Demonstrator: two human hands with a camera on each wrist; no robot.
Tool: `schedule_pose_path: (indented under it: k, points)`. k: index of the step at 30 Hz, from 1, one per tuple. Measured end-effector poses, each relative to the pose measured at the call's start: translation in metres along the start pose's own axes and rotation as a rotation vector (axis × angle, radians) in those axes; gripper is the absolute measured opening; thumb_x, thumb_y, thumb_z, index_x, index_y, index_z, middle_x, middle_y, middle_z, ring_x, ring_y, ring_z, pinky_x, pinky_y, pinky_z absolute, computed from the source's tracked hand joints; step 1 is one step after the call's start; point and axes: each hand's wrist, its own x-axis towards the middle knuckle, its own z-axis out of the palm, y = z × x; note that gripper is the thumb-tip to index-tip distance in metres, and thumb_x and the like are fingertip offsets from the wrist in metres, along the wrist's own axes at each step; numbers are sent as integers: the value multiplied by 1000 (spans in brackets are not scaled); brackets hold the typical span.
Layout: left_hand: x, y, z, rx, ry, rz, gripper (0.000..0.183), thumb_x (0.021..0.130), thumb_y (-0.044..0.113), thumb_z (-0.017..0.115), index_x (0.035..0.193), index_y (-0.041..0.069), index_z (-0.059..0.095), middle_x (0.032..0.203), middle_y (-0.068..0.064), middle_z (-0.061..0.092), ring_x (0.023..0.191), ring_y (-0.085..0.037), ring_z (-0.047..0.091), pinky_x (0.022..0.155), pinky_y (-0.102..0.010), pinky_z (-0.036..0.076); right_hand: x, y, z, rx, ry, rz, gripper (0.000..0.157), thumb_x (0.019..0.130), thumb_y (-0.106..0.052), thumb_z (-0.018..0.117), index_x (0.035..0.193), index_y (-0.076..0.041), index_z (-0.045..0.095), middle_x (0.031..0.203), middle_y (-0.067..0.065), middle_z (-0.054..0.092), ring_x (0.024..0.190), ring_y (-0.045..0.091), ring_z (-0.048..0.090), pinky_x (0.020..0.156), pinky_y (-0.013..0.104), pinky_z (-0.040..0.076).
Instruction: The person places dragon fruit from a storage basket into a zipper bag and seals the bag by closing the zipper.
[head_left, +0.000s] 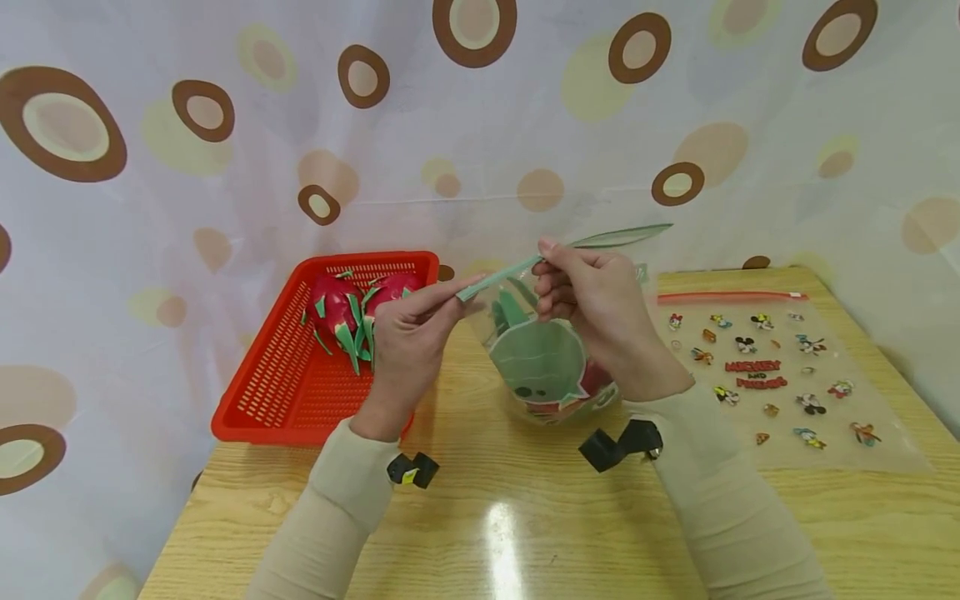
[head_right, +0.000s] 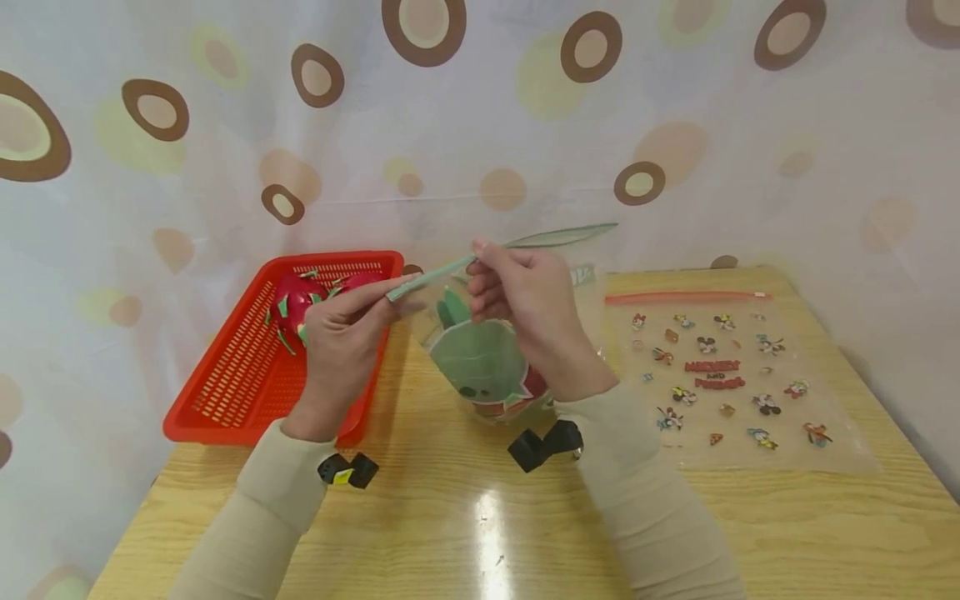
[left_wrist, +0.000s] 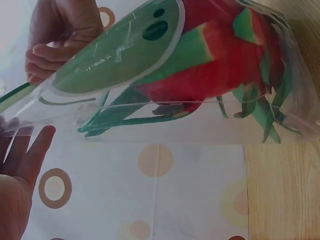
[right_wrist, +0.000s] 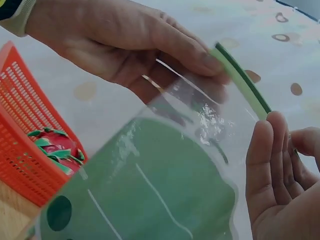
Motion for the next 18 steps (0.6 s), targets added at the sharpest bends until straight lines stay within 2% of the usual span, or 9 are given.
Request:
schedule_pose_path:
  k: [6,10,18]
  points:
    - [-2,0,-4,-80,56,-71,23,94,7,65,112,-5,72,103,-9,77,88,-22,76,92,-41,57,0,-8,-13,28,17,5,30,92,-25,71,76,0,72,59,3,65,46,13,61,50,25,56]
    - [0,-1,-5,-134,56,-74,25,94,8,65,112,-8,71,103,-4,77,88,-22,76,91,-42,56,1,-9,-17,40,20,-1,30,92,-25,71,76,0,72,60,3,66,47,13,62,50,26,56]
    - [0,-4,-8,-121,79,-94,23,94,10,66,111,-4,73,103,-5,77,90,-30,75,91,-43,56,0,-15,-29,76,39,-16,28,91,-24,72,76,0,72,61,4,67,49,14,61,52,26,56]
